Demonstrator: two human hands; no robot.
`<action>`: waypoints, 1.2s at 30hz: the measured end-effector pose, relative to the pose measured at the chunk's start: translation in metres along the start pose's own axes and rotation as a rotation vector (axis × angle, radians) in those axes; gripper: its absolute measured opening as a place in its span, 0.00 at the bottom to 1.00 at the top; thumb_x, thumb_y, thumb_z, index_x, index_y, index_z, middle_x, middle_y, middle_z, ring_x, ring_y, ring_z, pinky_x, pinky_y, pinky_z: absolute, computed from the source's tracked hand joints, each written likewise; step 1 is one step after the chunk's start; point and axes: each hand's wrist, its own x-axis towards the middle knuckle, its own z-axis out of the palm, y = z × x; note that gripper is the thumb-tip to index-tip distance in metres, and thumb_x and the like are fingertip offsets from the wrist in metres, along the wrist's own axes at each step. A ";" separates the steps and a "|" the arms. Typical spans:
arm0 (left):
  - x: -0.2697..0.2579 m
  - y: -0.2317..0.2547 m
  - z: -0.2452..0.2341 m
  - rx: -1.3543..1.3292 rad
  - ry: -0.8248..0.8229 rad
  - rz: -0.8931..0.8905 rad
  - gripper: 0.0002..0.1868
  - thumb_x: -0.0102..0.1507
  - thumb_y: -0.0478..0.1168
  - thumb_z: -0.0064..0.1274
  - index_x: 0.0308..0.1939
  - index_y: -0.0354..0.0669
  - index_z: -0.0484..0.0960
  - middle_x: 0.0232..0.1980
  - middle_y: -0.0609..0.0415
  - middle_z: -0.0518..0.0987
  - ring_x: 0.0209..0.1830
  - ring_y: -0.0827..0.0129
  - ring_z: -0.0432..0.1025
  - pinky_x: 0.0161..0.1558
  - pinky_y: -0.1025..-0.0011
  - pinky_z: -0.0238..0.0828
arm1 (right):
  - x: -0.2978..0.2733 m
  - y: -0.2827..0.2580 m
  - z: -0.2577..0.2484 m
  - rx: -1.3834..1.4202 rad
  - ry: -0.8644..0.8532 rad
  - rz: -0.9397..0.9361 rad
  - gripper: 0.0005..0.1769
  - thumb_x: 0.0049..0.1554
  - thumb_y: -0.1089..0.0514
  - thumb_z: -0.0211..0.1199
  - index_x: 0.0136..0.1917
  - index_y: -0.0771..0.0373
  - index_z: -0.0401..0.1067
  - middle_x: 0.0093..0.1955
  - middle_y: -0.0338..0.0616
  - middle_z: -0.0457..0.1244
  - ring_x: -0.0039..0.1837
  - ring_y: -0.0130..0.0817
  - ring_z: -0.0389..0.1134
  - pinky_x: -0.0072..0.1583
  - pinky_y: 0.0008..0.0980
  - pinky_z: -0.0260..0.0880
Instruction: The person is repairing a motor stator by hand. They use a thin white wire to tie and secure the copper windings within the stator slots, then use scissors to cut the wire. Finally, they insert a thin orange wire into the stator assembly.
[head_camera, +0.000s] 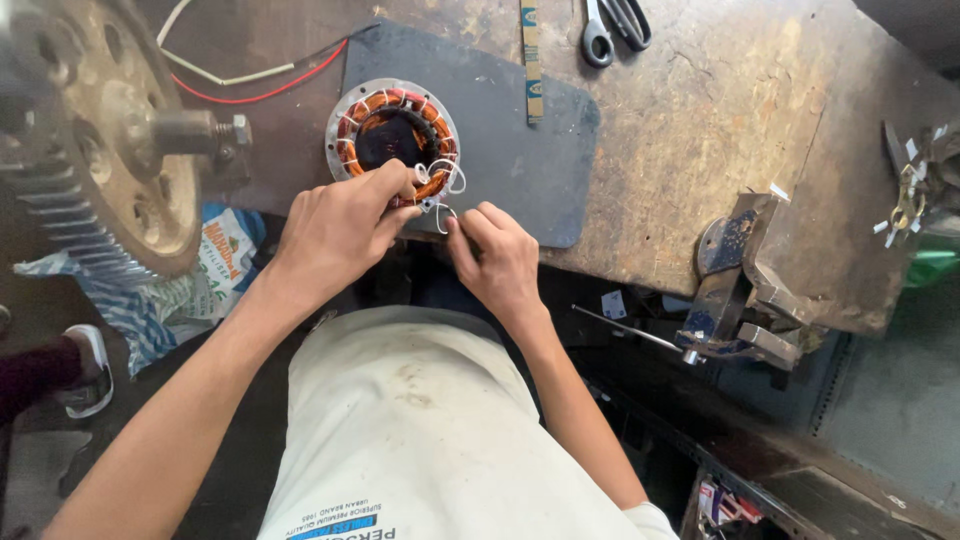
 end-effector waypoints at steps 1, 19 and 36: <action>-0.002 0.001 0.002 0.002 -0.002 -0.016 0.13 0.66 0.44 0.58 0.50 0.47 0.74 0.41 0.56 0.84 0.38 0.50 0.79 0.32 0.52 0.72 | -0.009 0.003 0.000 -0.014 -0.001 -0.022 0.13 0.61 0.59 0.66 0.37 0.63 0.67 0.36 0.45 0.58 0.38 0.44 0.64 0.40 0.41 0.63; -0.014 0.018 0.005 0.410 0.177 0.097 0.11 0.64 0.40 0.60 0.48 0.48 0.77 0.41 0.59 0.79 0.44 0.61 0.76 0.38 0.60 0.71 | -0.030 -0.003 -0.021 0.132 0.019 0.077 0.13 0.63 0.63 0.65 0.60 0.63 0.72 0.56 0.48 0.68 0.57 0.41 0.71 0.57 0.37 0.72; -0.010 0.006 0.009 0.207 0.249 0.226 0.22 0.61 0.34 0.62 0.59 0.50 0.82 0.36 0.56 0.77 0.44 0.61 0.76 0.71 0.53 0.65 | -0.004 0.040 -0.021 0.015 -0.069 -0.100 0.12 0.58 0.57 0.68 0.52 0.65 0.75 0.50 0.49 0.68 0.52 0.47 0.69 0.55 0.39 0.69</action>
